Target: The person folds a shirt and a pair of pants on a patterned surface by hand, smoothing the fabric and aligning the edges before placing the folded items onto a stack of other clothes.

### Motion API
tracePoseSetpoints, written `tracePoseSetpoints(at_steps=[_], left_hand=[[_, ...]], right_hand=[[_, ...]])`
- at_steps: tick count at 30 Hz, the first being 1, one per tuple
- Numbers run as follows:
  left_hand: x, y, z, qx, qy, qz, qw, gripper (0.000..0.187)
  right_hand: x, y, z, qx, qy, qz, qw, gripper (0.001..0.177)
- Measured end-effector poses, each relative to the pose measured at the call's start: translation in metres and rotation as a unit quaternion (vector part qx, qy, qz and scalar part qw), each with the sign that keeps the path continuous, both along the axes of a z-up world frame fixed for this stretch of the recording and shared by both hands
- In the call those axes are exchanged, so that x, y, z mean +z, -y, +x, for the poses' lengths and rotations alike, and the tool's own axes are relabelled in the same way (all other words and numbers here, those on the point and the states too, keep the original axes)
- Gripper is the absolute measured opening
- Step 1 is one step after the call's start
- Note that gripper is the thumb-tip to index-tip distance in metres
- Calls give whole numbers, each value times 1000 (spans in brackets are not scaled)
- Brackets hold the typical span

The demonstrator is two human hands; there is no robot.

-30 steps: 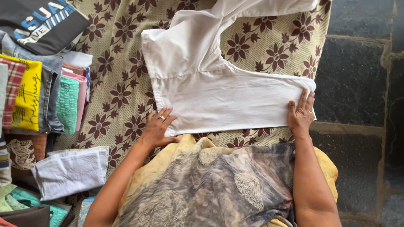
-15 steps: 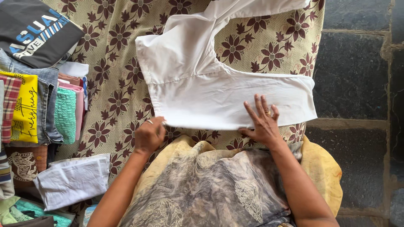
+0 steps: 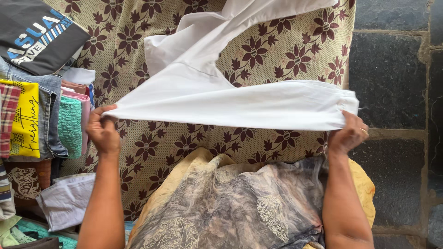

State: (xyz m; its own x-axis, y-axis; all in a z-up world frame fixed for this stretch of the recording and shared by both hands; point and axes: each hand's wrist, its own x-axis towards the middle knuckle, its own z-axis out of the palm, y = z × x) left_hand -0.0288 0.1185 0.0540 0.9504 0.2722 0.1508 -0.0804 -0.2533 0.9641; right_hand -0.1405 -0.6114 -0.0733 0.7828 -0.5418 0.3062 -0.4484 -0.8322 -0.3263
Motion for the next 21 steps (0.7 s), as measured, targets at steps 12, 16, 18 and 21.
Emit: tracePoseSetpoints(at_steps=[12, 16, 18, 21], left_hand=[[56, 17, 97, -32, 28, -27, 999, 18], [104, 1, 88, 16, 89, -63, 994, 13], [103, -9, 61, -1, 59, -28, 998, 21], [65, -28, 20, -64, -9, 83, 994, 36]], right_hand=[[123, -13, 83, 55, 253, 438, 861, 32], [154, 10, 100, 165, 323, 99, 927, 35], [150, 19, 94, 204, 344, -1, 917, 36], [111, 7, 71, 200, 251, 15, 947, 28]])
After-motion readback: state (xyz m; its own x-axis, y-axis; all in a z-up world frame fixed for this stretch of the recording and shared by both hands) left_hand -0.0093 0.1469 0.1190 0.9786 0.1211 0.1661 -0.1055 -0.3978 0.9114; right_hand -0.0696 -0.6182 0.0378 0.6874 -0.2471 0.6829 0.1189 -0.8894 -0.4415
